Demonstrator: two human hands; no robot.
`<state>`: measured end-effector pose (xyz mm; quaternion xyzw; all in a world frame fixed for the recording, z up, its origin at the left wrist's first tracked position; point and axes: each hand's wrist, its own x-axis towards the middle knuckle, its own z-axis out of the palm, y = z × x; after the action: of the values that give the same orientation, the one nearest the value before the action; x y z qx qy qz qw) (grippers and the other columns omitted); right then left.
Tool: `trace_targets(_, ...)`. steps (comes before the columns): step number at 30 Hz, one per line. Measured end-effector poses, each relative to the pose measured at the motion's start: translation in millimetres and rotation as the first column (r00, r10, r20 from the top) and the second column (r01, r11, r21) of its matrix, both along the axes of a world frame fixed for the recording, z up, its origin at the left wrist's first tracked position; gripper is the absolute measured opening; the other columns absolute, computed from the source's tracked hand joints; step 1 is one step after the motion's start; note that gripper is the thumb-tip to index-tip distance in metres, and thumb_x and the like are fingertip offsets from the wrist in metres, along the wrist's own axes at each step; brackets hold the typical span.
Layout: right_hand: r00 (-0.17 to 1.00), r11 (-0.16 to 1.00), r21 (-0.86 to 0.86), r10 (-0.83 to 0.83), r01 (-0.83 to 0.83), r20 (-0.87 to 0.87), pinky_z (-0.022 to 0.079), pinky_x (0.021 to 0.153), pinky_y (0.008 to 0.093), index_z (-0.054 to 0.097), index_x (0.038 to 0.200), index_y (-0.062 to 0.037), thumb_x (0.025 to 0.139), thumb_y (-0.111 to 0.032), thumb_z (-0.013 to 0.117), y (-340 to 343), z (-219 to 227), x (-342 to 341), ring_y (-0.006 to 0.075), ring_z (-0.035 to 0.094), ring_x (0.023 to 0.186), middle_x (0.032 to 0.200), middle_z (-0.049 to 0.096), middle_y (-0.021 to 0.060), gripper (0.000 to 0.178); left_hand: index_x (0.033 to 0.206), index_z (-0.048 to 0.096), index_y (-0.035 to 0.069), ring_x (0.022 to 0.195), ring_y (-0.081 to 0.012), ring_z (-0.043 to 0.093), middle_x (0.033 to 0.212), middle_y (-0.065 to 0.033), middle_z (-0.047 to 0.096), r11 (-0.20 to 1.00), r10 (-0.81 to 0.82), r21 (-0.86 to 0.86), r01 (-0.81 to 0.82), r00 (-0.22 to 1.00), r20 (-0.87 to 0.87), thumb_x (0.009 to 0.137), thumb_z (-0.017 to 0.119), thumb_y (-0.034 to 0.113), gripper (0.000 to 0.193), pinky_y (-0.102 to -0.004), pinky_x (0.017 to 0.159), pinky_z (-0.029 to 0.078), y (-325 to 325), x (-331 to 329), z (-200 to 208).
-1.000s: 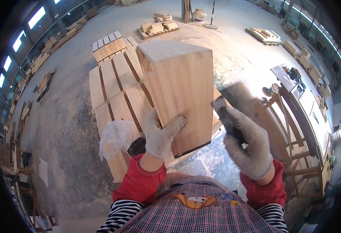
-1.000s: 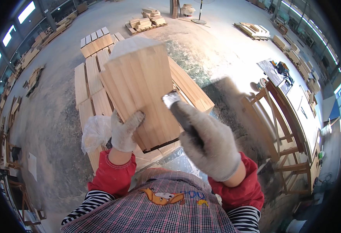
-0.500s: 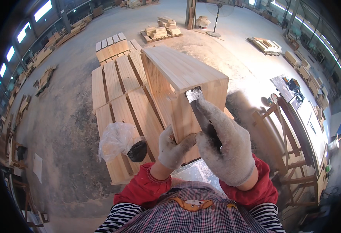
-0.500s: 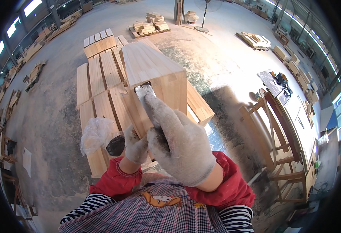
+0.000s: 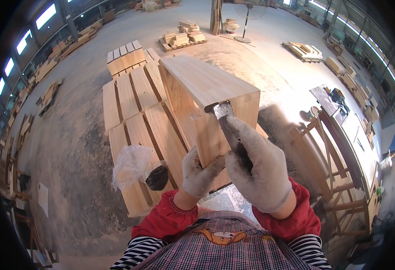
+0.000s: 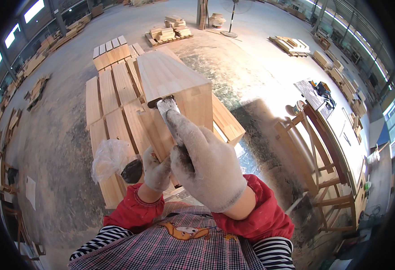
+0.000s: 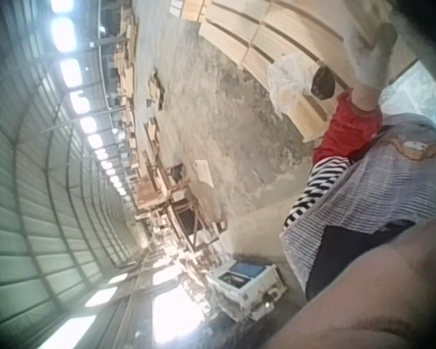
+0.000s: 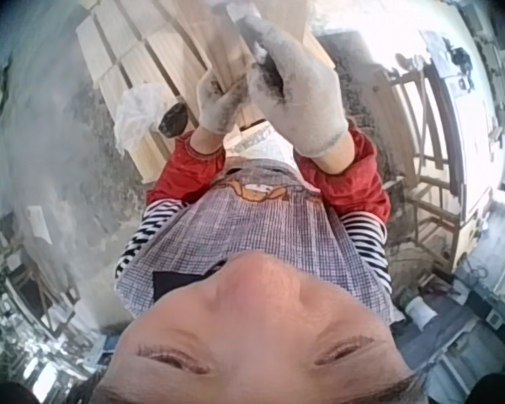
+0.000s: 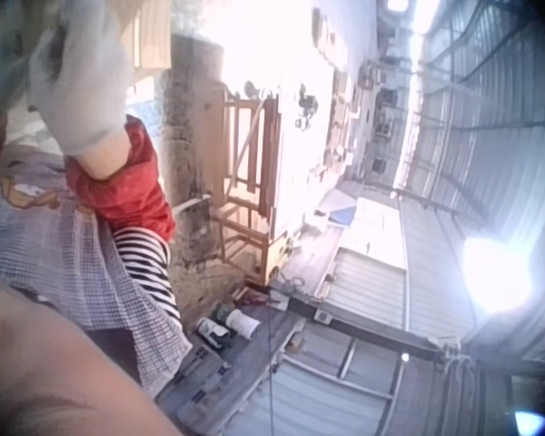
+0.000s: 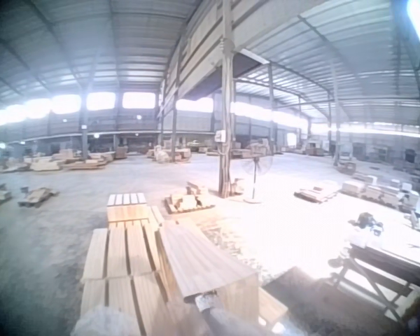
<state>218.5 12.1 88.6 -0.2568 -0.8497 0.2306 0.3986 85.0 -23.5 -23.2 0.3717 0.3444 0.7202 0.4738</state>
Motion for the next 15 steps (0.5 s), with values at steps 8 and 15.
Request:
trace_targets(8, 1.000, 0.996, -0.090, 0.005, -0.003, 0.014, 0.051, 0.062, 0.0344, 0.050, 0.127, -0.0039, 0.078, -0.002, 0.060, 5, 6, 9, 0.0288, 0.063, 0.070, 0.082, 0.060, 0.0138, 0.050, 0.106, 0.058, -0.002, 0.075, -0.0082, 0.056, 0.089, -0.0024, 0.062, 0.996, 0.030, -0.085, -0.037, 0.996, -0.086, 0.082, 0.065, 0.004, 0.026, -0.0222, 0.065, 0.046, -1, 0, 6)
trace_targets(15, 1.000, 0.997, -0.078, -0.017, 0.018, 0.017, 0.050, 0.061, 0.0331, 0.051, 0.126, -0.0030, 0.078, -0.001, 0.059, 7, 8, 14, 0.0267, 0.061, 0.067, 0.080, 0.059, 0.0126, 0.049, 0.108, 0.058, -0.004, 0.080, -0.0101, 0.059, 0.092, -0.0047, 0.064, 0.997, 0.032, -0.070, -0.036, 0.998, -0.052, 0.082, 0.063, 0.004, 0.028, -0.0234, 0.069, 0.049, -5, 2, 14)
